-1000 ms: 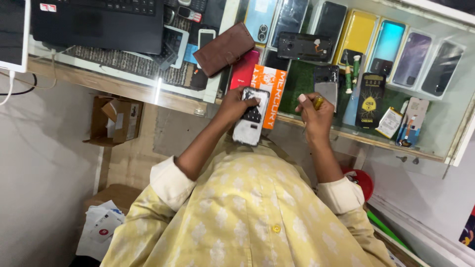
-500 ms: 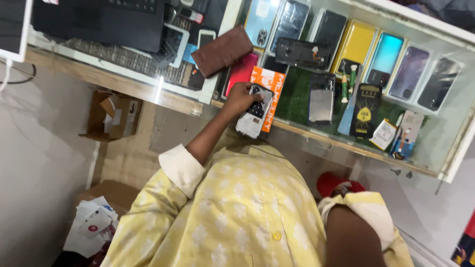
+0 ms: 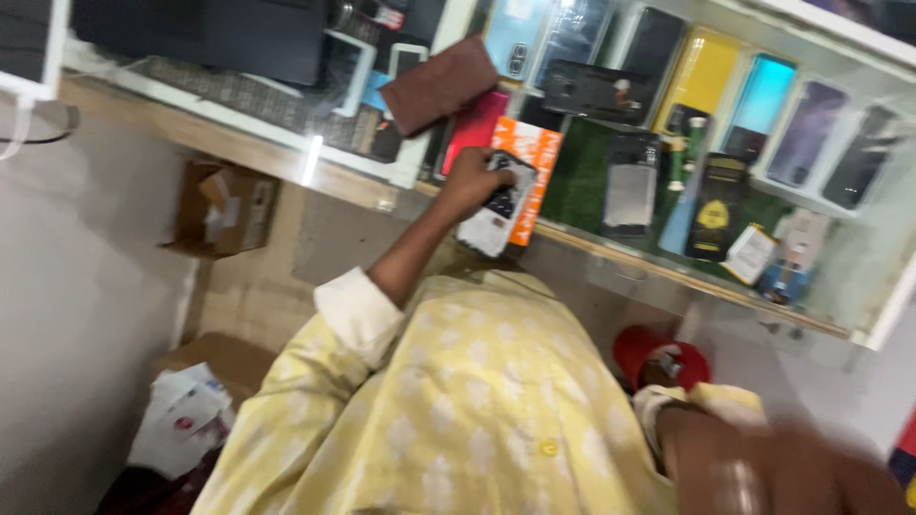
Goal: The person uses a yellow-handled screwdriver to pry and separate the screen assembly from the phone frame. They repeatedly insert the tool along the edges and lift the screen to loosen adhesive, then set the phone down and continue prying.
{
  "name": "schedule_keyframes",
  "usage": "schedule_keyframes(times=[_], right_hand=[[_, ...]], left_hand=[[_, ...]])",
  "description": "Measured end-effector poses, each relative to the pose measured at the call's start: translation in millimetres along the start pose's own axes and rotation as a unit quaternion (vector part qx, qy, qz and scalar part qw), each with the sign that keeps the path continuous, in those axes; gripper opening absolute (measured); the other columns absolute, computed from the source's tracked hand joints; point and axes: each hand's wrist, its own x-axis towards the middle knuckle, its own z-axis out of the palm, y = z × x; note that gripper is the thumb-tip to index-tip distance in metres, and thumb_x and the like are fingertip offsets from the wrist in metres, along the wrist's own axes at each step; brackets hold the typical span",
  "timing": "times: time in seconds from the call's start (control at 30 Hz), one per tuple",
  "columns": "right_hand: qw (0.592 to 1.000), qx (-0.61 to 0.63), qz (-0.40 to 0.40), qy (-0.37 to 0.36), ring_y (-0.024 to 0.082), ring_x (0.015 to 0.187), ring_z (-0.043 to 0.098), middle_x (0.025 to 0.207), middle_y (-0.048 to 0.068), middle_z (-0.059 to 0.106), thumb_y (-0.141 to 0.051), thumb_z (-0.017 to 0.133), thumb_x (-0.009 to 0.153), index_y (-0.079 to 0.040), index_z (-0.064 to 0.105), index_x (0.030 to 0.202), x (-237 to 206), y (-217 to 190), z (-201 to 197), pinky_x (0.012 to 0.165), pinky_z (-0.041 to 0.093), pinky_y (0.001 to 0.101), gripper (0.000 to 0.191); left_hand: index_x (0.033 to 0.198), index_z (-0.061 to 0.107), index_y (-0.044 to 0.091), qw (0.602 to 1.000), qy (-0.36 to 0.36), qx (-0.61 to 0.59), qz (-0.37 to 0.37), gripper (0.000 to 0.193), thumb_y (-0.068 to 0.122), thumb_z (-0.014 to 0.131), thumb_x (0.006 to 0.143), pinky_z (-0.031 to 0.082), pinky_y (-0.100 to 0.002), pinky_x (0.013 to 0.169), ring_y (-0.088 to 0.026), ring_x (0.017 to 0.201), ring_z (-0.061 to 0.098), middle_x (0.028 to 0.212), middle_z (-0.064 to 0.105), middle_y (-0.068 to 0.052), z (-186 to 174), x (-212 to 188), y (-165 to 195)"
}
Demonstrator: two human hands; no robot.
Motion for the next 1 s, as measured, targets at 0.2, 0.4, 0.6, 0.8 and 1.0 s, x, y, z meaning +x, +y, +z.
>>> schedule_keyframes(times=[0.2, 0.4, 0.6, 0.8, 1.0], right_hand=[[0.925, -0.032, 0.098, 0.367, 0.025, 0.07, 0.05, 0.092, 0.013, 0.071, -0.051, 0.04, 0.122, -0.003, 0.064, 0.104, -76, 61, -139, 0.068, 0.045, 0.0397, 0.057], [0.742, -0.497, 0.178, 0.414, 0.027, 0.094, 0.077, 0.111, 0.022, 0.075, -0.028, 0.064, 0.109, 0.01, 0.066, 0.126, -110, 148, -194, 0.084, 0.063, 0.0393, 0.042], [0.819, -0.423, 0.047, 0.383, 0.024, 0.103, 0.076, 0.11, 0.017, 0.075, -0.027, 0.063, 0.103, 0.004, 0.063, 0.127, -93, 163, -198, 0.092, 0.064, 0.0357, 0.039], [0.758, -0.531, 0.107, 0.364, 0.02, 0.101, 0.074, 0.108, 0.016, 0.074, -0.005, 0.071, 0.102, 0.007, 0.068, 0.113, -89, 165, -197, 0.094, 0.061, 0.0331, 0.016], [0.66, -0.693, 0.12, 0.264, 0.013, 0.085, 0.073, 0.095, 0.013, 0.078, 0.002, 0.077, 0.094, 0.005, 0.073, 0.105, -80, 159, -196, 0.079, 0.059, 0.0267, 0.012]], left_hand=[[0.091, 0.077, 0.001, 0.995, 0.033, 0.089, 0.009, 0.027, 0.025, 0.084, 0.079, 0.058, -0.032, 0.063, -0.015, 0.066, 0.074, 0.079, 0.078, -0.01, 4, 1, 6], [0.096, 0.075, 0.002, 0.999, 0.022, 0.037, -0.01, 0.028, 0.023, 0.082, 0.079, 0.058, -0.032, 0.06, -0.014, 0.066, 0.074, 0.08, 0.079, -0.009, 7, 5, 5], [0.091, 0.078, 0.0, 0.99, 0.054, 0.131, -0.004, 0.027, 0.023, 0.085, 0.08, 0.056, -0.031, 0.059, -0.014, 0.062, 0.073, 0.077, 0.078, -0.011, 8, 4, 8], [0.091, 0.077, -0.001, 0.992, 0.054, 0.107, -0.024, 0.026, 0.021, 0.084, 0.079, 0.056, -0.031, 0.056, -0.014, 0.06, 0.073, 0.076, 0.078, -0.011, 7, 4, 8], [0.094, 0.075, -0.003, 0.994, 0.058, 0.09, -0.018, 0.029, 0.019, 0.084, 0.078, 0.056, -0.031, 0.055, -0.014, 0.06, 0.073, 0.075, 0.077, -0.012, 9, 5, 7]])
